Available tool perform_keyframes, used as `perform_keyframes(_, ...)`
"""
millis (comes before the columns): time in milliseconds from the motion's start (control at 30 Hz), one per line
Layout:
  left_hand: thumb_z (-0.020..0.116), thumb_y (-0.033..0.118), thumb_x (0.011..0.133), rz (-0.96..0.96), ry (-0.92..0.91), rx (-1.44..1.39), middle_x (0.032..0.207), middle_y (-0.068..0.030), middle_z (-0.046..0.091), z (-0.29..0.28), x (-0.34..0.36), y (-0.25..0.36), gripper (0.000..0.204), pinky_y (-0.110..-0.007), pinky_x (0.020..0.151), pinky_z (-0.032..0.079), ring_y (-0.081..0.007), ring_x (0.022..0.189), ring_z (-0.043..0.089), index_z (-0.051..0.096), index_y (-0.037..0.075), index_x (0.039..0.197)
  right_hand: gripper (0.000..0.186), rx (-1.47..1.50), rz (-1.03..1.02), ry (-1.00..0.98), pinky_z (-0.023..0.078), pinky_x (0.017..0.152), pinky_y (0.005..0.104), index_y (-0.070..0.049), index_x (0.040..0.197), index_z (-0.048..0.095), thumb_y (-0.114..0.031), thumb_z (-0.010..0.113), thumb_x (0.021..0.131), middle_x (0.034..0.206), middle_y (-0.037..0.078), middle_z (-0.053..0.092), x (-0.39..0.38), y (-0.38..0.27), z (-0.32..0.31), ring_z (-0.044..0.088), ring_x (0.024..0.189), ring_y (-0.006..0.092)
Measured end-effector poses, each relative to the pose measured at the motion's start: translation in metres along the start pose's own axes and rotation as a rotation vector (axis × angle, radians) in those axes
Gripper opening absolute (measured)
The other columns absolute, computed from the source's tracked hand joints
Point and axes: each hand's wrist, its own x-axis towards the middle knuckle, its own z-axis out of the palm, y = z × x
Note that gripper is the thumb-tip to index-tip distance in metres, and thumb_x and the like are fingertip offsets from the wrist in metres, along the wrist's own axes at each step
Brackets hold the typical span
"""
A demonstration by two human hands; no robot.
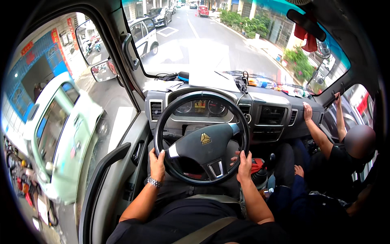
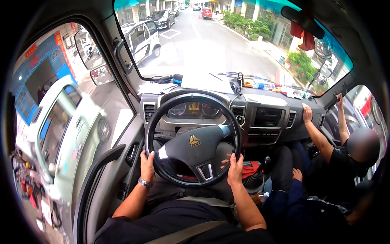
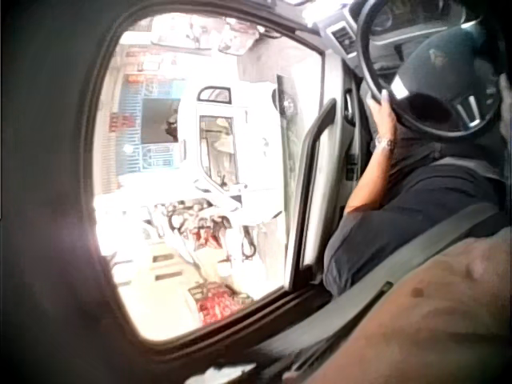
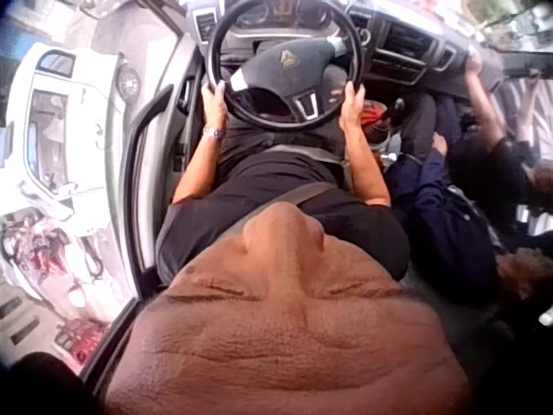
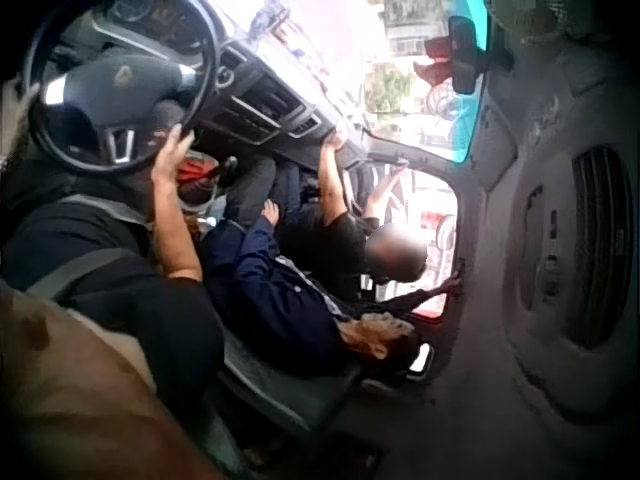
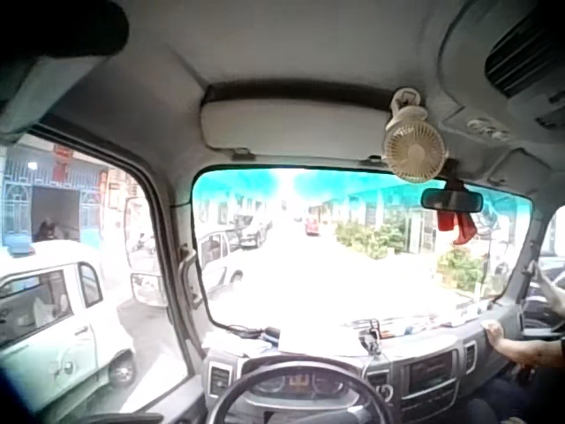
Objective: The person drives a truck along a busy street, steering the wheel and shifting gears while navigating through traffic and pedestrians.
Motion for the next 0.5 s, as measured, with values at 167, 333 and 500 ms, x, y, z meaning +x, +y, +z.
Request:
perform_keyframes(167, 0.059, 0.029, 0.104, -0.111, -0.154, -0.126, 0.105, -0.0109, 0.063, 0.011, 0.041, 0.047, 0.050, -0.030, 0.066, 0.058, -0.0180, 0.076, 0.068, 0.041, 0.000, 0.139, 0.039, -0.052, -0.024, -0.029, 0.057, 0.055, 0.0289, -0.005, 0.129, 0.043, -0.037, 0.051, 0.109, 0.104, 0.010, 0.062, 0.017, -0.004, -0.006, 0.065, 0.071, 0.0153)
perform_keyframes(333, 0.062, 0.029, 0.103, -0.123, -0.237, -0.058, 0.114, -0.0141, 0.063, 0.007, 0.078, 0.057, 0.053, -0.031, 0.058, 0.059, -0.0175, 0.075, 0.068, 0.040, -0.001, 0.140, 0.038, -0.115, -0.045, -0.060, 0.056, 0.052, 0.0292, -0.005, 0.118, 0.045, -0.042, 0.048, 0.109, 0.100, 0.011, 0.060, 0.028, -0.009, -0.007, 0.064, 0.066, 0.0150)
perform_keyframes(500, 0.062, 0.029, 0.103, -0.116, -0.281, -0.053, 0.108, -0.0120, 0.065, 0.009, 0.088, 0.051, 0.050, -0.030, 0.058, 0.059, -0.0169, 0.075, 0.069, 0.042, 0.000, 0.139, 0.039, -0.162, -0.031, -0.108, 0.056, 0.052, 0.0286, -0.004, 0.117, 0.047, -0.043, 0.048, 0.109, 0.097, 0.010, 0.061, 0.041, -0.019, -0.007, 0.063, 0.065, 0.0146)
